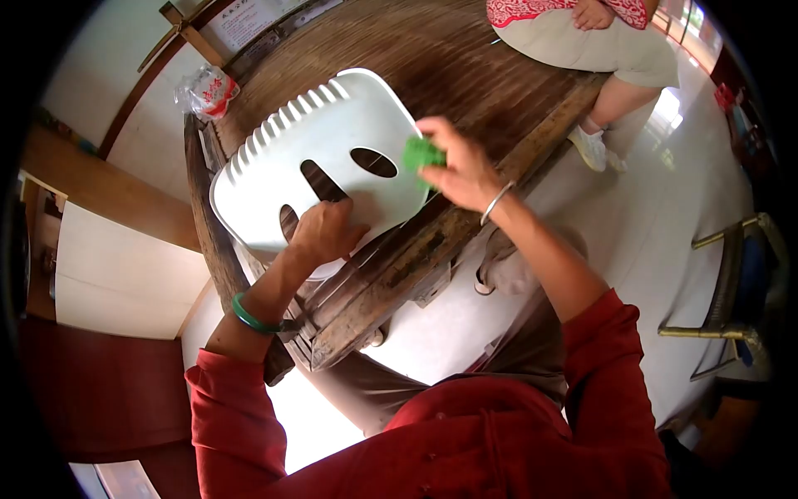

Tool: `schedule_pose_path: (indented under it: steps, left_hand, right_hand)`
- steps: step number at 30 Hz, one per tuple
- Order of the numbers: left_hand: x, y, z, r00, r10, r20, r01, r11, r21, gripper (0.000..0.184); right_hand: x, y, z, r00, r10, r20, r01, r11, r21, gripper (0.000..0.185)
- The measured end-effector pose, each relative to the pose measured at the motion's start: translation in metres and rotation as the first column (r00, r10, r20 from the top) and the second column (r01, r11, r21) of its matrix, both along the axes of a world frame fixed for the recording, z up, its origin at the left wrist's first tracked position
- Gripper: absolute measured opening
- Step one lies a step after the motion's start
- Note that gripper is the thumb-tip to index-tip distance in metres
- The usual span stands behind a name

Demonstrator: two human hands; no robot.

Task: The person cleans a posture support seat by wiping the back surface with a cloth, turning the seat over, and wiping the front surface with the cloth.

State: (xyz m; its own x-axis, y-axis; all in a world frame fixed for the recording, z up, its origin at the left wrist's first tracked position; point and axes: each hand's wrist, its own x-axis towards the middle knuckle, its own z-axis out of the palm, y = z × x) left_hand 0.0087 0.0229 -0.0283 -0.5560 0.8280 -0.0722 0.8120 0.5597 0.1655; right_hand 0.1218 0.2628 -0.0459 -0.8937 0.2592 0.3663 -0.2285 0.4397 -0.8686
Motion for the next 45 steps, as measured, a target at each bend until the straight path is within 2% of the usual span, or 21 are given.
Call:
schedule_pose_path:
  steps: [1,3,4,6,7,9,11,14,16,19,21,22,25,27,33,35,39,40,41,43,45]
  left_hand:
    - [-0.001,0.0,0.001,1.0,0.001,0.031,0.0,0.999,-0.032,0.035]
    - [-0.002,0.001,0.005,0.998,0.004,0.069,0.0,0.998,-0.06,0.037]
    - [-0.002,0.003,0.007,0.995,0.016,0.099,-0.006,0.995,-0.101,0.038]
    - [-0.001,0.004,0.011,0.991,0.029,0.134,-0.011,0.991,-0.136,0.039]
    - [-0.001,0.004,0.013,0.993,0.014,0.117,0.002,0.991,-0.137,0.039]
    - [-0.002,0.001,0.01,0.995,0.002,0.104,0.012,0.991,-0.136,0.04]
    - [-0.005,-0.004,0.004,0.994,-0.097,0.042,0.097,0.995,-0.017,0.035]
    - [-0.007,-0.003,0.009,0.985,-0.089,0.145,0.097,0.994,-0.051,0.035]
    - [-0.004,-0.002,0.01,0.989,-0.065,0.134,0.073,0.996,-0.059,0.035]
    - [-0.003,-0.001,0.008,0.993,-0.044,0.112,0.052,0.996,-0.07,0.037]
    - [0.002,-0.002,0.01,0.998,-0.06,0.02,0.061,0.998,-0.035,0.037]
    - [0.002,0.001,0.017,0.994,0.002,0.109,0.012,0.992,-0.128,0.04]
    - [0.002,0.001,0.023,0.982,0.039,0.184,-0.014,0.991,-0.134,0.039]
    - [0.001,-0.003,0.016,0.991,0.003,0.135,0.01,0.995,-0.096,0.039]
    - [-0.003,-0.004,0.008,0.992,-0.027,0.123,0.033,0.998,-0.048,0.035]
    - [-0.003,-0.002,0.008,0.996,-0.009,0.087,0.018,0.994,-0.106,0.035]
    - [-0.008,-0.005,0.003,0.991,-0.002,0.133,0.015,0.995,-0.101,0.032]
    - [-0.008,-0.006,0.001,0.994,-0.056,0.091,0.062,0.996,-0.057,0.033]
    - [-0.008,-0.009,-0.001,0.993,-0.107,0.047,0.108,0.994,-0.015,0.034]
    - [-0.004,-0.009,0.008,0.99,-0.125,0.069,0.127,0.992,-0.026,0.032]
    - [-0.003,-0.015,0.025,0.987,-0.139,0.087,0.142,0.989,-0.033,0.031]
  right_hand:
    - [-0.011,0.009,-0.001,0.986,-0.141,-0.09,0.147,0.987,0.065,0.051]
    - [-0.02,0.019,0.003,0.888,-0.428,-0.172,0.453,0.877,0.16,0.052]
    - [-0.019,0.017,0.005,0.889,-0.426,-0.169,0.452,0.876,0.167,0.052]
    - [-0.02,0.006,0.007,0.868,-0.385,-0.314,0.458,0.865,0.207,0.051]
    - [-0.024,-0.003,0.003,0.868,-0.32,-0.379,0.4,0.904,0.153,0.048]
    - [-0.032,-0.012,-0.011,0.852,-0.243,-0.464,0.388,0.888,0.248,0.045]
    - [-0.041,-0.019,-0.04,0.871,-0.248,-0.424,0.393,0.869,0.3,0.043]
    - [-0.038,-0.025,-0.054,0.874,-0.288,-0.392,0.419,0.855,0.305,0.044]
    - [-0.028,-0.029,-0.058,0.889,-0.308,-0.34,0.414,0.857,0.306,0.041]
    - [-0.004,-0.036,-0.062,0.917,-0.248,-0.311,0.356,0.861,0.363,0.041]
    - [0.008,-0.042,-0.066,0.931,-0.22,-0.292,0.329,0.851,0.409,0.044]
    - [0.011,-0.044,-0.067,0.934,-0.211,-0.287,0.322,0.846,0.425,0.044]
    - [0.014,-0.044,-0.064,0.931,-0.194,-0.308,0.323,0.83,0.455,0.039]
    - [0.017,-0.042,-0.059,0.959,-0.169,-0.229,0.255,0.866,0.43,0.035]
    - [0.013,-0.03,-0.058,0.975,-0.044,-0.219,0.129,0.91,0.394,0.023]
    - [0.011,-0.031,-0.058,0.978,-0.011,-0.206,0.096,0.909,0.406,0.021]
    - [0.009,-0.036,-0.057,0.985,0.045,-0.168,0.034,0.898,0.438,0.017]
    - [0.008,-0.036,-0.058,0.984,0.05,-0.17,0.03,0.899,0.438,0.017]
    - [0.007,-0.034,-0.061,0.981,0.049,-0.189,0.029,0.92,0.391,0.018]
    - [0.009,-0.034,-0.063,0.977,0.058,-0.207,0.017,0.939,0.344,0.019]
    - [0.009,-0.031,-0.065,0.97,-0.009,-0.243,0.021,0.999,0.049,0.025]
